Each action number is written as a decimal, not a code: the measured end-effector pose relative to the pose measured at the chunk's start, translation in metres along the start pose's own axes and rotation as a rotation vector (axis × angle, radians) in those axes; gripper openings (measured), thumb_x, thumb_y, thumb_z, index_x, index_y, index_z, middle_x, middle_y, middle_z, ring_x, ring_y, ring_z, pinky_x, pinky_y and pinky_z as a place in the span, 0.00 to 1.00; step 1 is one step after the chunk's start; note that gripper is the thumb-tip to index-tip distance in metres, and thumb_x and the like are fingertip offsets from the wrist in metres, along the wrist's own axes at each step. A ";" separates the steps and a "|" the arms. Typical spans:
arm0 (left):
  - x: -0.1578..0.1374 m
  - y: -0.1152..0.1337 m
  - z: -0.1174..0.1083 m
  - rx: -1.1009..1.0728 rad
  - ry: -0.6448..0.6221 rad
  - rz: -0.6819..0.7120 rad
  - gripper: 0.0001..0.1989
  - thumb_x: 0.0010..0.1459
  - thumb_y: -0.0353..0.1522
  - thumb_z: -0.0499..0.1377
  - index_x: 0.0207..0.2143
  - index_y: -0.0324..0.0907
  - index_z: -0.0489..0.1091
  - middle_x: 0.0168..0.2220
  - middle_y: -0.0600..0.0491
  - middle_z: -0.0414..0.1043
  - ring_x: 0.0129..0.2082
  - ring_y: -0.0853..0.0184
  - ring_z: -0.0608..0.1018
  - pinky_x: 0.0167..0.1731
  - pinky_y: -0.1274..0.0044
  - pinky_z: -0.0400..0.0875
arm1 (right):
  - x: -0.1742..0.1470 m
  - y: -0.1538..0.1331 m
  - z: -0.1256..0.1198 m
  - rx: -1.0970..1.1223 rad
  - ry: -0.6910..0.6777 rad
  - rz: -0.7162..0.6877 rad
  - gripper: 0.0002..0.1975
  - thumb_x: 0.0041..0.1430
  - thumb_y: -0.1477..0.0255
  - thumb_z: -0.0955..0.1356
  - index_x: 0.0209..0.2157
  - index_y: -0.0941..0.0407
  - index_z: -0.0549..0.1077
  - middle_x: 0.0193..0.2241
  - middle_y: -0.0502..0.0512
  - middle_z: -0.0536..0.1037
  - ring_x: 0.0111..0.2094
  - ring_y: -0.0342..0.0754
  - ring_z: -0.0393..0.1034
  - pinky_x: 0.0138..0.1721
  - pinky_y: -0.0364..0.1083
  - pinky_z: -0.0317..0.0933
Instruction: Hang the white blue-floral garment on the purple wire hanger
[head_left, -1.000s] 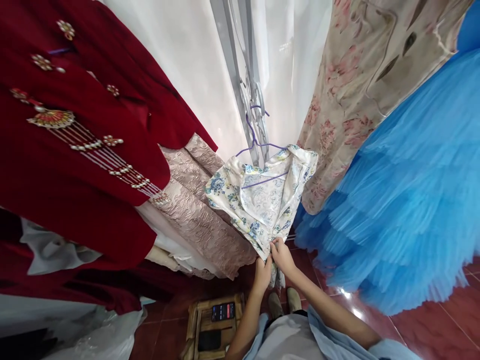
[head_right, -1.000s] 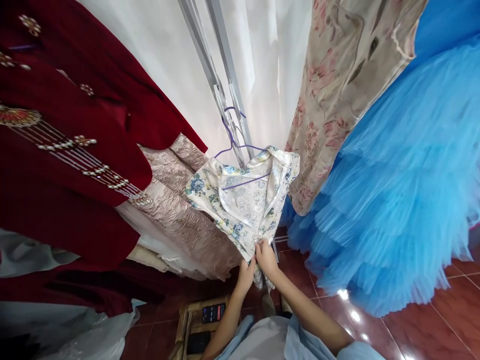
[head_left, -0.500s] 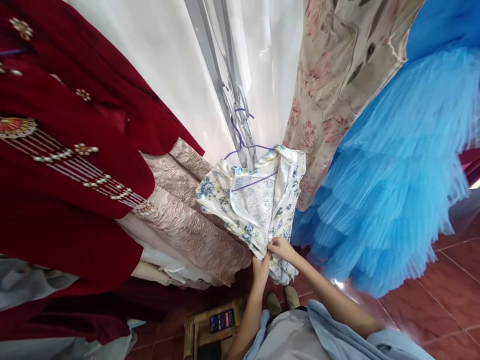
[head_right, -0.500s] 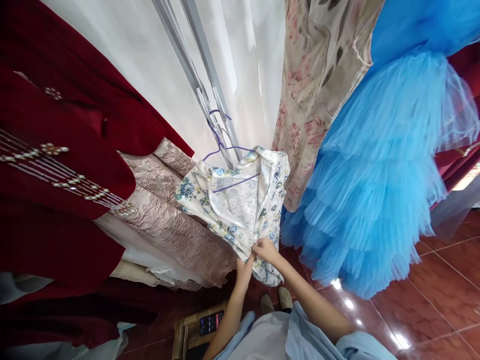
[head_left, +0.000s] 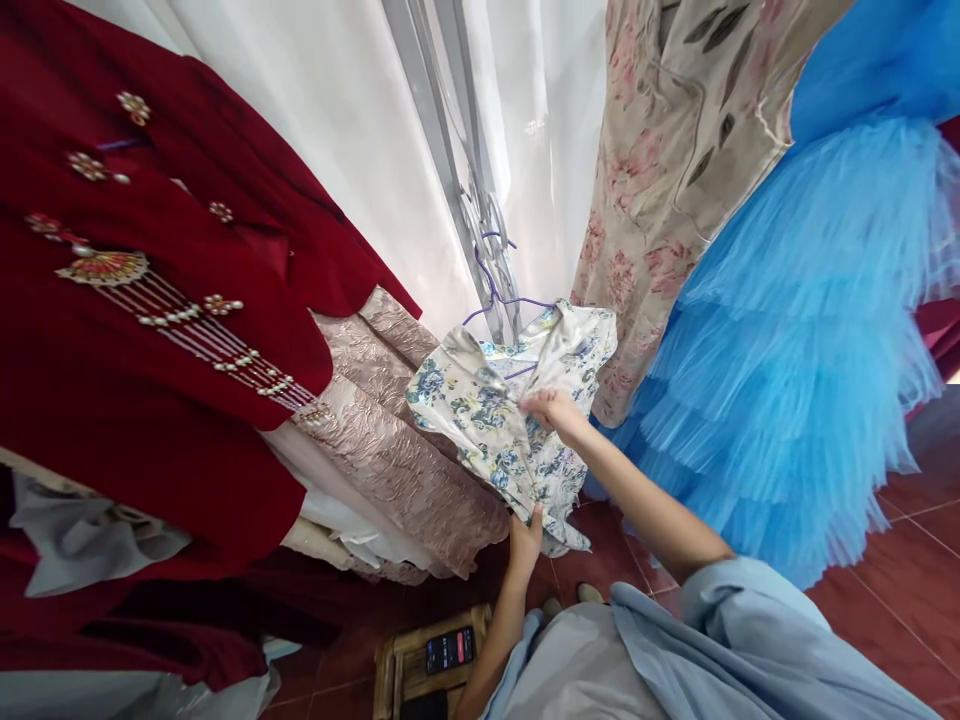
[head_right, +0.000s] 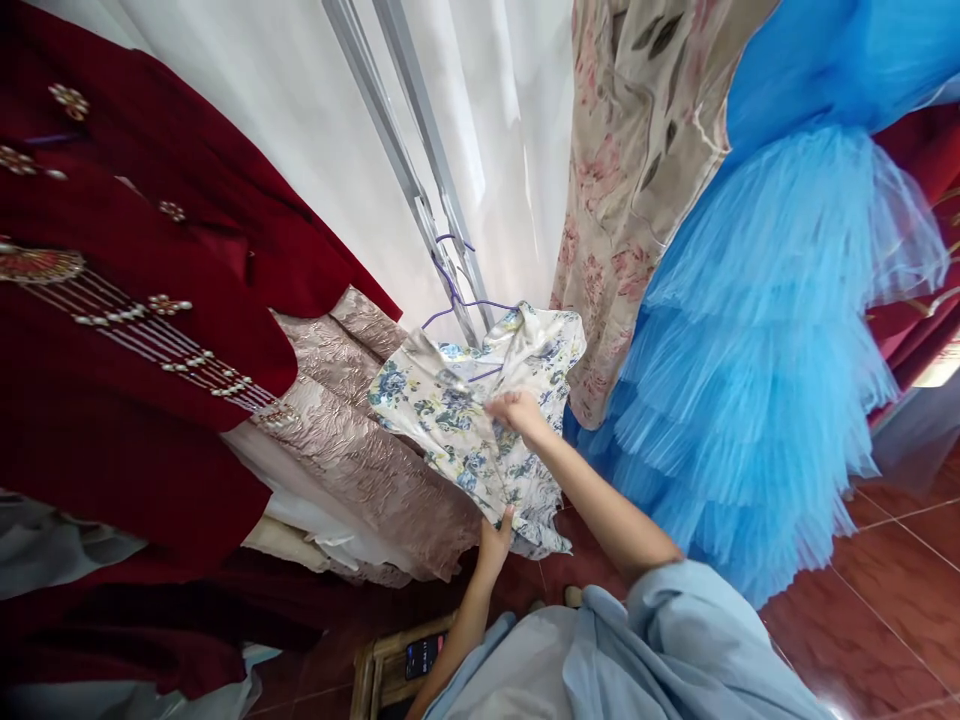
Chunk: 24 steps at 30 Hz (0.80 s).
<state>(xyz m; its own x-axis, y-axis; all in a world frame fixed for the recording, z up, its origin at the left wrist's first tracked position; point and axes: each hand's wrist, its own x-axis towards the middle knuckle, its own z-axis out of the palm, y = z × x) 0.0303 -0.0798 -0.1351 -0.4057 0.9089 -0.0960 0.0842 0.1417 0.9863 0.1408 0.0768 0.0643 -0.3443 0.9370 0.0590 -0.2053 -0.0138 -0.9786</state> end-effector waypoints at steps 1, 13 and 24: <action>0.001 0.000 0.000 0.002 -0.011 0.007 0.21 0.48 0.46 0.66 0.37 0.39 0.78 0.46 0.36 0.80 0.55 0.45 0.77 0.64 0.60 0.62 | 0.013 -0.022 0.005 0.021 0.016 -0.068 0.24 0.47 0.63 0.75 0.11 0.55 0.60 0.08 0.43 0.58 0.13 0.36 0.47 0.17 0.41 0.44; -0.003 -0.005 0.009 -0.073 -0.093 -0.071 0.30 0.46 0.49 0.69 0.43 0.34 0.77 0.47 0.34 0.79 0.54 0.45 0.78 0.59 0.60 0.68 | 0.056 -0.128 0.035 0.082 0.097 -0.307 0.13 0.53 0.65 0.72 0.22 0.58 0.71 0.12 0.43 0.62 0.15 0.37 0.51 0.16 0.39 0.45; 0.100 0.310 -0.062 0.458 0.230 1.141 0.18 0.71 0.40 0.50 0.54 0.40 0.71 0.54 0.42 0.68 0.55 0.61 0.73 0.49 0.72 0.71 | 0.028 -0.118 0.023 -0.088 0.027 -0.385 0.15 0.60 0.62 0.71 0.28 0.57 0.67 0.14 0.43 0.66 0.16 0.37 0.55 0.19 0.38 0.48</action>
<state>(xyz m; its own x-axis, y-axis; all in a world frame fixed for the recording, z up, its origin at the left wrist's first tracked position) -0.0403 0.0305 0.1696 -0.0389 0.5201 0.8532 0.7822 -0.5156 0.3499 0.1344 0.0972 0.1862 -0.2328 0.8768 0.4208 -0.2346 0.3692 -0.8992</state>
